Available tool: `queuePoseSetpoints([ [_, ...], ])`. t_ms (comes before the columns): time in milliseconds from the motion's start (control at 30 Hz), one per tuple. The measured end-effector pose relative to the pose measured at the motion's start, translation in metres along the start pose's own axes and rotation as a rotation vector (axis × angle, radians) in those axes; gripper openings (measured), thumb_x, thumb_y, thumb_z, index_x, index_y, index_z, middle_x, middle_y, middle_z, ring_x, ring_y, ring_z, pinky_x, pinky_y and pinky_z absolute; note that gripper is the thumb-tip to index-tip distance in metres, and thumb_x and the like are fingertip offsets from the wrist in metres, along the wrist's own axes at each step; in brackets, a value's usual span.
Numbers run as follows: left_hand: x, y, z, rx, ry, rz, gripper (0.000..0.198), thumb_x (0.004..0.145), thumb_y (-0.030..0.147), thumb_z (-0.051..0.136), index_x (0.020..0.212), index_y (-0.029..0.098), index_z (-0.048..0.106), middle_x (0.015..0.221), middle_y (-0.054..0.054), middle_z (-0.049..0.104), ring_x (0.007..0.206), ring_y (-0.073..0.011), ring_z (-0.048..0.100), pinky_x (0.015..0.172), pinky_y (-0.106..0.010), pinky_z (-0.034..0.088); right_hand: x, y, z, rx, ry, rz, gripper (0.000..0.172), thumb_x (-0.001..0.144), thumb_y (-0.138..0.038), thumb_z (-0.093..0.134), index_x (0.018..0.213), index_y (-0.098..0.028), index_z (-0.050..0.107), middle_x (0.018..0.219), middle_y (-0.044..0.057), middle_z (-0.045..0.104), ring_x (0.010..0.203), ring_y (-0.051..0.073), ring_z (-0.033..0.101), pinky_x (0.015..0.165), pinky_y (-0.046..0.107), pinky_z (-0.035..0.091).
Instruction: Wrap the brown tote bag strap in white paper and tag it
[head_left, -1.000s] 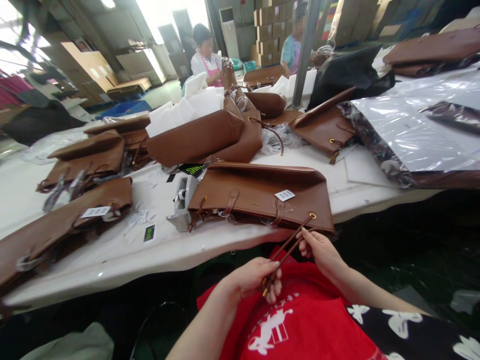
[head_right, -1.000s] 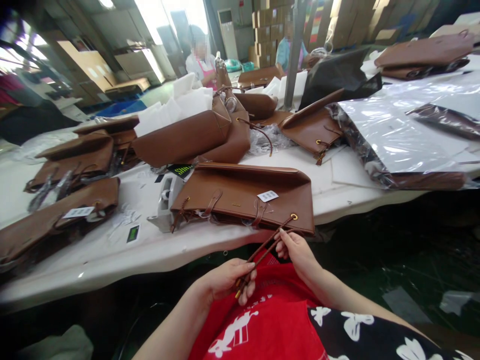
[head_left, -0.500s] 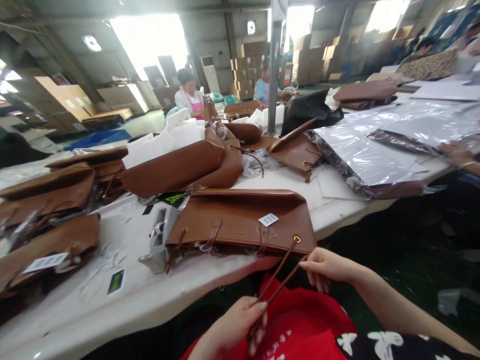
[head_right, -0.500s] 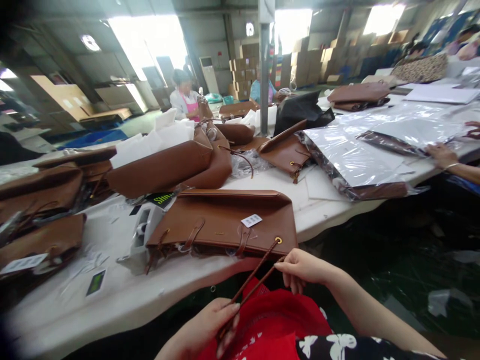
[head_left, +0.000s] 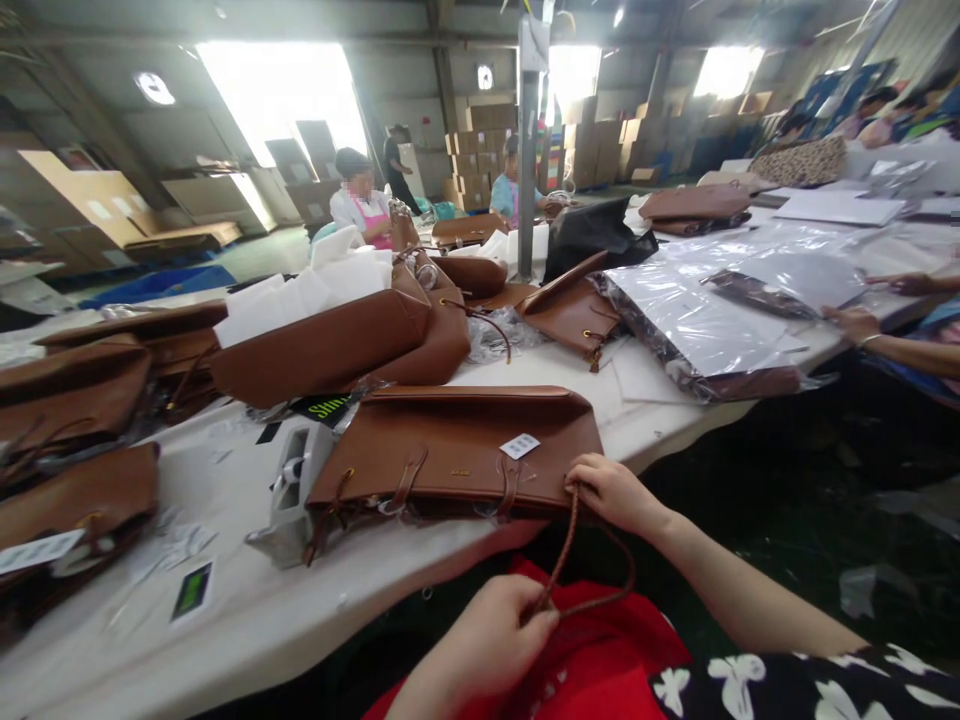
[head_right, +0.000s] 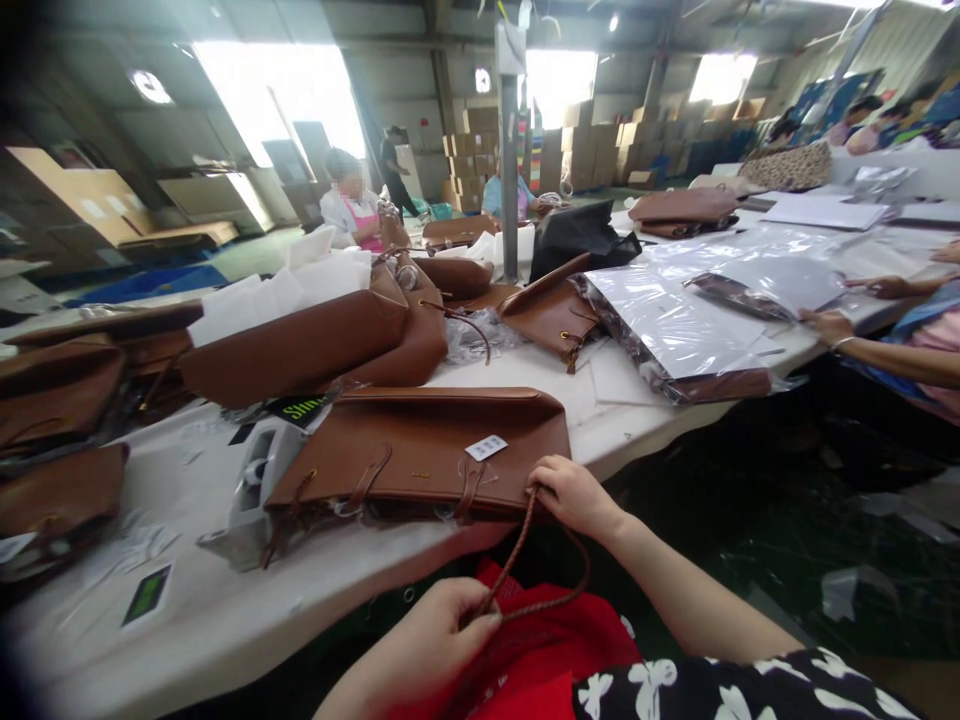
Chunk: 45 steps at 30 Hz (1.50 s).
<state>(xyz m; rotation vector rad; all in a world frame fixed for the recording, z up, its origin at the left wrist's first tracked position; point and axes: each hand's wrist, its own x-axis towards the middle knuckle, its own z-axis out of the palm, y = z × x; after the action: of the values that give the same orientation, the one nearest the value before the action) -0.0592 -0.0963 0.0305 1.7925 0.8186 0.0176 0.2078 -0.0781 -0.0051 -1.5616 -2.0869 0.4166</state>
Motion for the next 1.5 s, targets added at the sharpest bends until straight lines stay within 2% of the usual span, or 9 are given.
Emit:
queuePoseSetpoints([
  [133,0.024,0.019,-0.022,0.339,0.279,0.251,0.027,0.089,0.033,0.047,0.079,0.018,0.067,0.148,-0.009,0.039,0.138,-0.0273,0.030,0.115,-0.044,0.019,0.011,0.018,0.015,0.026,0.135,0.158,0.030,0.095,-0.035,0.039,0.077,-0.020,0.057,0.080,0.006,0.062,0.078,0.021,0.058,0.074,0.035,0.047],
  [200,0.045,0.020,-0.033,0.434,0.264,0.238,0.029,0.089,0.034,0.047,0.084,0.016,0.069,0.156,-0.010,0.024,0.145,-0.0275,0.013,0.119,-0.047,0.005,0.017,0.026,0.021,0.177,0.202,0.277,0.039,0.095,-0.046,0.036,0.068,-0.021,0.051,0.067,0.003,0.058,0.065,0.018,0.056,0.064,0.031,0.046],
  [367,0.088,0.009,-0.043,0.512,0.112,0.122,0.039,0.093,0.038,0.038,0.102,0.015,0.069,0.150,-0.013,0.036,0.143,-0.0225,0.023,0.119,-0.045,0.011,0.031,0.031,0.030,0.773,0.454,0.545,0.052,0.080,-0.073,0.045,0.069,-0.022,0.046,0.052,-0.005,0.050,0.036,0.010,0.040,0.036,0.023,0.031],
  [567,0.088,0.005,-0.042,0.490,0.085,0.124,0.038,0.093,0.038,0.039,0.102,0.017,0.069,0.151,-0.011,0.035,0.143,-0.0206,0.024,0.119,-0.044,0.009,0.030,-0.009,0.004,0.551,0.785,0.194,0.037,0.094,-0.051,0.042,0.079,-0.020,0.054,0.075,0.003,0.061,0.057,0.012,0.054,0.052,0.024,0.046],
  [700,0.060,0.004,-0.037,0.411,0.172,0.222,0.032,0.093,0.034,0.041,0.099,0.020,0.069,0.146,-0.005,0.043,0.139,-0.0184,0.030,0.119,-0.040,0.014,0.022,-0.024,-0.027,0.229,0.453,-0.015,0.022,0.090,-0.035,0.055,0.106,-0.021,0.058,0.097,0.007,0.064,0.087,0.019,0.062,0.079,0.033,0.052],
  [833,0.027,-0.003,-0.011,0.379,0.326,0.115,0.027,0.092,0.028,0.041,0.093,0.018,0.067,0.128,-0.006,0.057,0.121,-0.0201,0.046,0.110,-0.039,0.029,0.003,-0.002,-0.026,0.027,0.111,0.052,0.088,0.071,-0.040,0.074,0.144,-0.018,0.031,0.139,0.016,0.045,0.126,0.028,0.046,0.105,0.045,0.040],
  [933,0.011,-0.011,0.008,0.318,0.312,-0.078,0.030,0.092,0.030,0.038,0.087,0.017,0.065,0.103,-0.007,0.063,0.096,-0.0193,0.055,0.090,-0.034,0.041,-0.016,0.018,-0.001,-0.114,-0.060,0.057,0.104,0.060,-0.043,0.079,0.147,-0.015,0.029,0.149,0.018,0.031,0.139,0.033,0.026,0.113,0.047,0.029],
  [1267,-0.038,-0.013,0.006,0.070,-0.049,-0.106,0.022,0.089,0.033,0.043,0.083,0.019,0.059,0.087,-0.001,0.063,0.079,-0.0138,0.053,0.074,-0.023,0.040,-0.023,0.027,0.027,-0.288,0.218,0.183,0.064,0.070,-0.010,0.051,0.134,-0.011,0.048,0.136,0.016,0.051,0.128,0.030,0.044,0.111,0.047,0.035],
  [1500,-0.062,-0.066,0.021,-0.081,0.108,-0.188,0.041,0.094,0.045,0.030,0.086,0.018,0.060,0.088,-0.005,0.066,0.086,-0.0160,0.058,0.082,-0.023,0.044,-0.016,0.031,0.037,-0.323,0.081,0.154,0.075,0.063,-0.007,0.053,0.138,-0.009,0.043,0.144,0.017,0.042,0.134,0.029,0.036,0.113,0.046,0.031],
])
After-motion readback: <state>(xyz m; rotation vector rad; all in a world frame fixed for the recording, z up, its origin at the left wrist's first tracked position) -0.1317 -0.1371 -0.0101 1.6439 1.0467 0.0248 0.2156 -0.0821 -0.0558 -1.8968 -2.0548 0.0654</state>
